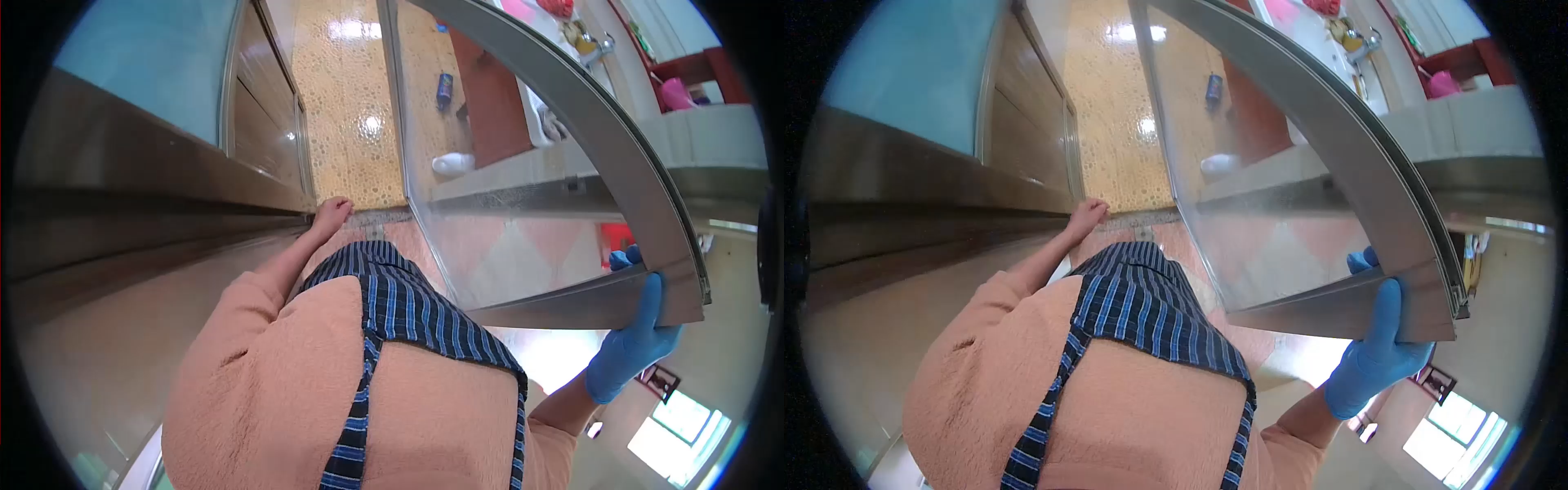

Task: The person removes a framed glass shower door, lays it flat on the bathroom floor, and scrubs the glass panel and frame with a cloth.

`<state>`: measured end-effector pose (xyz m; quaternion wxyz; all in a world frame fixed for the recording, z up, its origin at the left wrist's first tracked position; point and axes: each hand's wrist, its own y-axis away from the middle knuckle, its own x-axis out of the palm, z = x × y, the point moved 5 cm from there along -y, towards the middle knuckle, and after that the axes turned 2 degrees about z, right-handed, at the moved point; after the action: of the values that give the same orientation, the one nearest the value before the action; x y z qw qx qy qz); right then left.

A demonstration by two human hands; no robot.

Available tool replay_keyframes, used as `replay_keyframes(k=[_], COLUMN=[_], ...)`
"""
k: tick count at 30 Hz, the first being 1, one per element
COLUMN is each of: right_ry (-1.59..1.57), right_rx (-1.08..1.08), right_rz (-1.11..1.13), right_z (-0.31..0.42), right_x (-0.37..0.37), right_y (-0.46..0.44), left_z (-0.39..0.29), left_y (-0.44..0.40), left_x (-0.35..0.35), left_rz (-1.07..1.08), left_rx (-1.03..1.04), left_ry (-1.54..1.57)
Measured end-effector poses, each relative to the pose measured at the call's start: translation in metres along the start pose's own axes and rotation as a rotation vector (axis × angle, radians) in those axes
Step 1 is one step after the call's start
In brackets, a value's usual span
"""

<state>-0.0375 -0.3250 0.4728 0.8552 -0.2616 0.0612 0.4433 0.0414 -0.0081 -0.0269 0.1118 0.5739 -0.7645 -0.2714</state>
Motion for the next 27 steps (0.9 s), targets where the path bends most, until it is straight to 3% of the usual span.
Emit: replay_keyframes(k=[2, 3, 9, 13, 14, 19, 21, 22, 27], right_ry=[0.006, -0.057, -0.175, -0.179, -0.177, -0.156, -0.151, -0.15, -0.082], right_rx=[-0.103, -0.13, -0.138, -0.099, -0.098, -0.058, -0.009, 0.047, 0.061], right_rz=[-0.029, -0.046, -0.15, -0.18, -0.179, -0.105, -0.117, -0.114, -0.13], right_z=[-0.008, -0.024, -0.05, -0.054, -0.056, -0.061, -0.061, -0.062, -0.051], right_x=[0.008, 0.037, 0.098, 0.13, 0.136, 0.185, 0.21, 0.226, 0.298], right_y=[-0.005, -0.038, -0.089, -0.127, -0.139, -0.197, -0.217, -0.228, -0.303], left_z=[0.004, -0.028, -0.049, -0.085, -0.094, -0.153, -0.218, -0.264, -0.497], left_y=[0.0, -0.045, -0.09, -0.122, -0.131, -0.23, -0.259, -0.264, -0.291], left_x=[-0.003, -0.032, -0.059, -0.073, -0.073, -0.073, -0.083, -0.089, -0.133], left_rz=[-0.066, -0.116, -0.237, -0.241, -0.245, -0.19, -0.416, -0.374, -0.535], left_rx=[0.024, 0.067, 0.039, 0.173, 0.105, 0.223, 0.477, 0.473, 1.249], left_ry=[0.121, 0.094, 0.16, 0.224, 0.183, 0.135, 0.107, 0.029, -0.251])
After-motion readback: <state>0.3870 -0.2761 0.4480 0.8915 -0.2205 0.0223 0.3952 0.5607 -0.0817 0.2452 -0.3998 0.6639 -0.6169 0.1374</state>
